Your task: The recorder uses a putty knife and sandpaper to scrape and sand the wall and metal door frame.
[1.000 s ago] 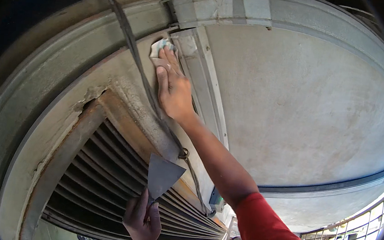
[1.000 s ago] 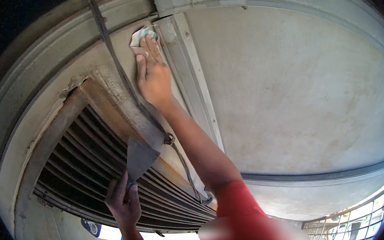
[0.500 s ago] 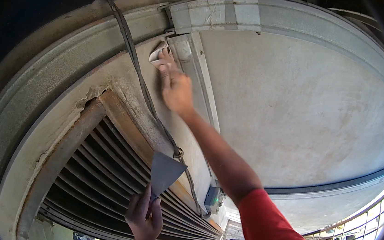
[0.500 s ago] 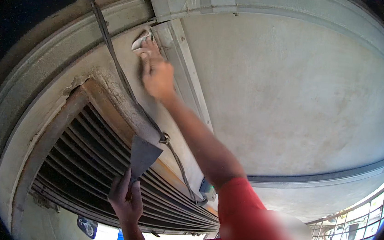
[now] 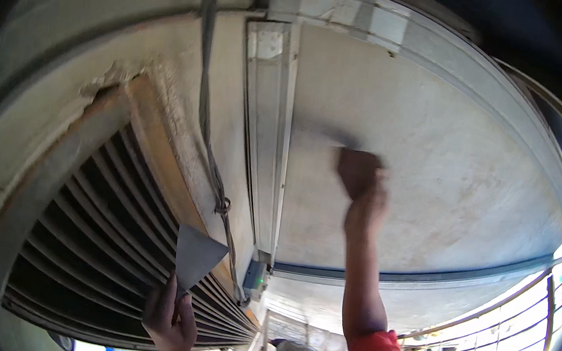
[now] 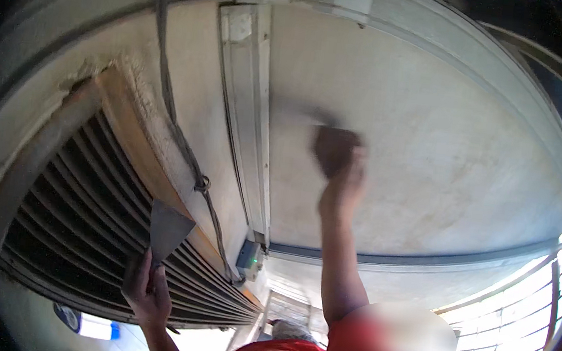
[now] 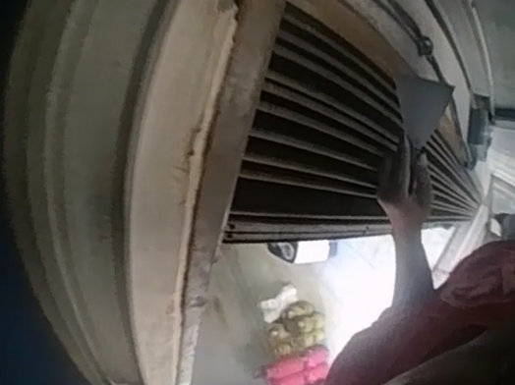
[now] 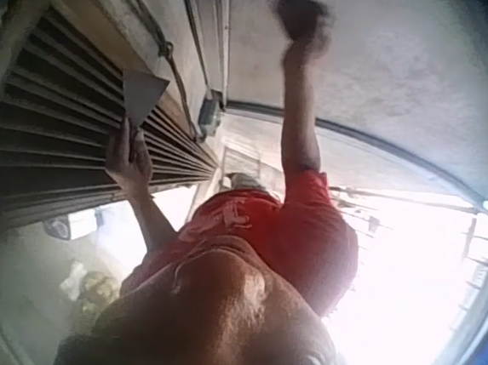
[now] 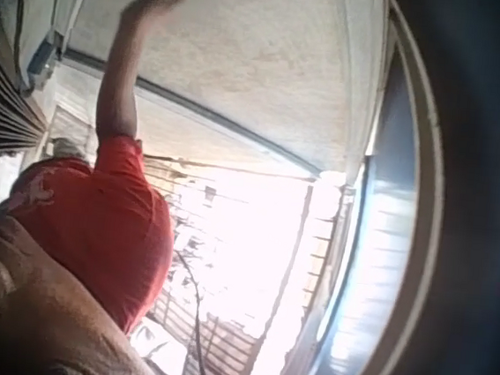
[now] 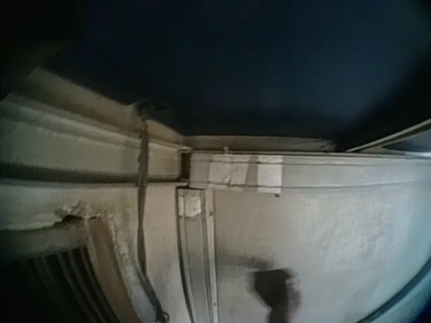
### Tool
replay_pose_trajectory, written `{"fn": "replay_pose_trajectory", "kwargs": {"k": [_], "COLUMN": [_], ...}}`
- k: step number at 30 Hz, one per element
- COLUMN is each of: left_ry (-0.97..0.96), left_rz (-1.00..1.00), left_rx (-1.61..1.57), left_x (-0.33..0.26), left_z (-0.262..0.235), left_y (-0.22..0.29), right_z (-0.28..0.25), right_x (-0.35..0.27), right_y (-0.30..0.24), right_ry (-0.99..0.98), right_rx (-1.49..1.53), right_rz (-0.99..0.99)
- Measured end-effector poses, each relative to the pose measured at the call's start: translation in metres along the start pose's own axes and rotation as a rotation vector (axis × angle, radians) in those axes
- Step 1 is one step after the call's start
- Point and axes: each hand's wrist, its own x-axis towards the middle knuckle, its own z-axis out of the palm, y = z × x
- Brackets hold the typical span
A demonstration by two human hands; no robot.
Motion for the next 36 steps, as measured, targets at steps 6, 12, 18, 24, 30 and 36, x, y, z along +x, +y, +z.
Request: {"fn": "replay_pose_trajectory", "kwargs": {"k": [6,12,18,24,30,36], "left_ry": [-0.090,-0.116,-0.208,-0.260,-0.320,-0.338], "left_rz": [-0.113,-0.033,-0.089,-0.108,-0.136,-0.109], "left_rx": [-0.149,-0.200,-0.134,-0.236,-0.268,-0.279], "left_x": [-0.002,-0.017,-0.043,-0.051,-0.062,-0.071], "left_z": [0.013,0.032,0.041,0.056,0.067,0.069], "left_y": [0.010,0.005,-0.008,-0.012,-0.006,-0.014], "right_z": [0.044,0.136,0.111,0.123,0.117,0.109], "right_x": [0.064,0.158,0.113,0.152,0.142,0.136], "right_y": [-0.050,-0.038,-0.012,-0.050,-0.042,-0.042], "right_ry": [-0.088,-0.459,-0.469,-0.556,-0.605,-0.752], "right_rx": [-0.732,-1.100,-1.436,-1.452,-1.378,-1.512], "right_rz": [-0.981,-1.747,-1.683,-1.674,-1.707,-1.829]}}
